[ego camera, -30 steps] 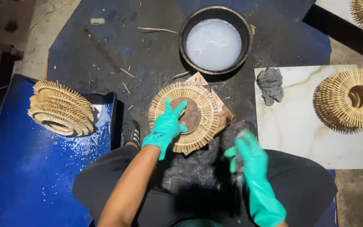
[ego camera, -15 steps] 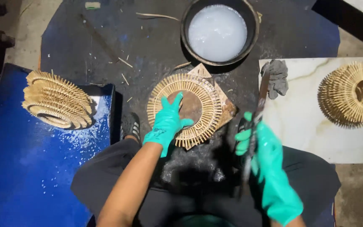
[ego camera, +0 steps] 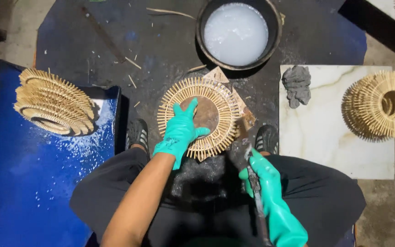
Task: Assembling a circular bamboo structure by inserting bamboo sticks and using a metal scraper tool to refine the edges.
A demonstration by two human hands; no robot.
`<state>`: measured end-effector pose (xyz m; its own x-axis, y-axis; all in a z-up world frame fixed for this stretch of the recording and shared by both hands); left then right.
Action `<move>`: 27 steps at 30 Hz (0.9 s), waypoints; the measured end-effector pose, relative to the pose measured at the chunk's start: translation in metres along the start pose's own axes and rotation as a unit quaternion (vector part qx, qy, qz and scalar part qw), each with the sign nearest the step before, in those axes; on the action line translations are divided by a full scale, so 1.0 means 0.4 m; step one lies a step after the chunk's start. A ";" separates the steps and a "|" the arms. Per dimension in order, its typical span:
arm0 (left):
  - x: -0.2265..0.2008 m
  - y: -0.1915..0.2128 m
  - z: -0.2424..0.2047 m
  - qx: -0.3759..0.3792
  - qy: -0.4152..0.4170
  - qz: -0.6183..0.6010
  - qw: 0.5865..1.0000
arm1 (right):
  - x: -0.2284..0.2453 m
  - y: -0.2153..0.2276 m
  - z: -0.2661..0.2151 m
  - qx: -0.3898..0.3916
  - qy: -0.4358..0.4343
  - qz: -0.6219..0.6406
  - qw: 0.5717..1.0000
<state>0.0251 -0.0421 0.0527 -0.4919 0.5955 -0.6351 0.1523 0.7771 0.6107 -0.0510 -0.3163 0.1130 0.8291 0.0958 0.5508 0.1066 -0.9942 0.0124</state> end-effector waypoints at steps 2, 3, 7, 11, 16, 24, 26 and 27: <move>0.012 -0.011 -0.020 0.009 0.003 0.010 1.000 | -0.043 0.008 0.004 -0.011 0.006 0.005 1.000; 0.022 -0.018 -0.010 0.000 -0.006 -0.004 1.000 | -0.060 0.017 0.028 -0.034 0.004 0.003 0.999; 0.026 -0.022 0.003 -0.002 0.002 -0.007 1.000 | -0.044 0.013 0.030 -0.012 0.030 -0.024 0.999; 0.007 -0.014 -0.005 0.003 0.016 0.006 1.000 | -0.025 0.004 0.025 -0.048 0.000 -0.026 0.999; -0.006 -0.004 -0.017 0.004 0.013 -0.002 1.000 | -0.063 0.014 0.074 -0.033 0.095 0.002 0.995; 0.024 -0.033 -0.004 -0.011 0.001 -0.024 1.000 | -0.018 0.019 0.061 0.007 0.032 0.025 0.999; 0.022 -0.028 -0.007 -0.030 -0.017 -0.043 0.998 | 0.037 0.009 0.049 0.058 0.037 -0.011 0.998; 0.013 -0.022 -0.014 -0.029 -0.011 -0.030 0.999 | 0.072 0.012 0.036 0.002 0.047 -0.026 0.999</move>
<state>0.0164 -0.0470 0.0466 -0.4790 0.5535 -0.6813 0.0731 0.7986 0.5974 -0.0187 -0.3175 0.1170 0.7670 0.1428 0.6256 0.1517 -0.9876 0.0395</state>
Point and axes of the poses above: each hand's wrist, its own z-axis towards the middle knuckle, its own y-axis out of the back of the hand, x = y × z, the point moved 3 cm from there along z, towards the middle knuckle, and after that the axes turned 15 degrees about -z, right-handed, at the moved point
